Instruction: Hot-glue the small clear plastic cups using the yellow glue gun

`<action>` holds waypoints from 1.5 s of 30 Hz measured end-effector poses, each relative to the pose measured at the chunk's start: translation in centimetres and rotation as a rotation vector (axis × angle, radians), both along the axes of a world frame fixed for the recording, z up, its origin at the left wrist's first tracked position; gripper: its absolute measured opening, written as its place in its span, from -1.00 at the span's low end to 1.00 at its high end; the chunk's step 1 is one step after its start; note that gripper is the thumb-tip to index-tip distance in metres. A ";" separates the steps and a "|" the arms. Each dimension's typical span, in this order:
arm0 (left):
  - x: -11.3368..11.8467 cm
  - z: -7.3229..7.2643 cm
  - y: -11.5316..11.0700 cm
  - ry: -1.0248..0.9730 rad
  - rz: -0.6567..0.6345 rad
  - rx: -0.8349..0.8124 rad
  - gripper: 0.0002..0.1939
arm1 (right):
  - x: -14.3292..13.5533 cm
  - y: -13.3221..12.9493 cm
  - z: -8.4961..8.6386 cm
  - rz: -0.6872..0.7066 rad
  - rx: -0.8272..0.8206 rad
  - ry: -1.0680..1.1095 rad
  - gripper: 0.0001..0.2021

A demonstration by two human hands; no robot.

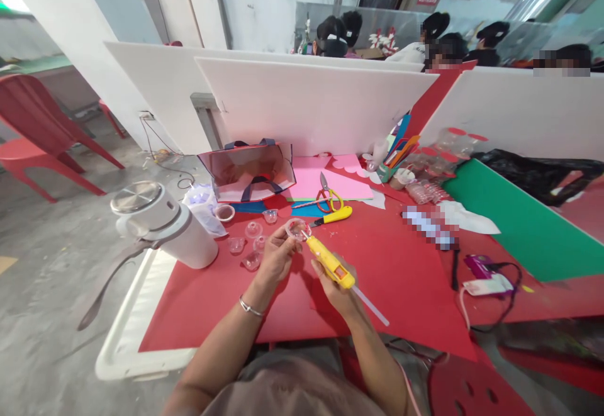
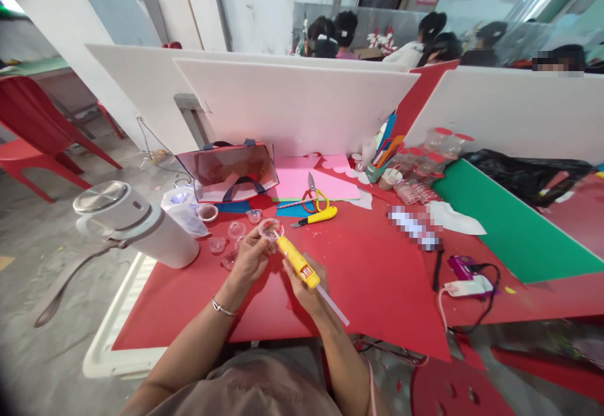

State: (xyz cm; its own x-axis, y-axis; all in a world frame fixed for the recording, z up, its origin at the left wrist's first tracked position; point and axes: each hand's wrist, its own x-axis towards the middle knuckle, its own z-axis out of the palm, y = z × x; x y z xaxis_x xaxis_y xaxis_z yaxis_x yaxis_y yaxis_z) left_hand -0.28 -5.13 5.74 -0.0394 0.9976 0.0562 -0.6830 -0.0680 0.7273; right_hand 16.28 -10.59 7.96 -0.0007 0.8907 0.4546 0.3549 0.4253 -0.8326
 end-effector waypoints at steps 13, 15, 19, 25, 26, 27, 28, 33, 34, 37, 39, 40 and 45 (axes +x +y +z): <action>-0.1 0.2 0.0 -0.049 -0.005 -0.013 -0.51 | 0.0 0.1 0.0 -0.003 -0.004 0.007 -0.72; 0.0 0.3 -0.1 -0.054 -0.016 -0.013 -0.51 | 0.0 0.1 0.0 -0.036 -0.024 0.023 -0.72; 0.0 0.4 -0.2 -0.073 -0.028 -0.028 -0.51 | -0.4 -0.2 0.0 0.006 0.000 -0.009 -0.70; 0.1 0.6 -0.3 -0.067 -0.032 -0.037 -0.49 | -0.2 0.1 -0.1 -0.053 0.000 -0.004 -0.72; 0.1 0.6 -0.3 -0.065 -0.034 -0.035 -0.49 | -0.2 0.1 0.0 -0.063 0.006 -0.005 -0.72; 0.1 0.6 -0.3 -0.068 -0.035 -0.034 -0.49 | -0.2 0.1 0.1 -0.058 0.013 -0.005 -0.72; 0.1 0.6 -0.3 -0.071 -0.036 -0.034 -0.49 | -0.2 0.1 0.1 -0.037 0.015 -0.008 -0.72; 0.1 0.6 -0.3 -0.071 -0.037 -0.041 -0.48 | -0.2 0.0 -0.1 -0.036 -0.003 -0.019 -0.72; 0.1 0.6 -0.3 -0.069 -0.038 -0.042 -0.49 | -0.1 0.1 -0.2 -0.056 -0.008 -0.020 -0.71; 0.1 0.6 -0.3 -0.067 -0.036 -0.041 -0.49 | 0.1 0.3 -0.5 -0.054 -0.001 -0.036 -0.71; 0.1 0.5 -0.3 -0.064 -0.033 -0.029 -0.49 | 0.2 0.3 -0.6 -0.039 0.023 -0.058 -0.70; 0.1 0.4 -0.3 -0.060 -0.036 -0.024 -0.49 | 0.2 0.3 -0.5 -0.036 0.029 -0.065 -0.69; 0.2 0.3 -0.4 -0.047 -0.046 -0.038 -0.49 | 0.1 0.2 -0.1 -0.052 0.018 -0.036 -0.71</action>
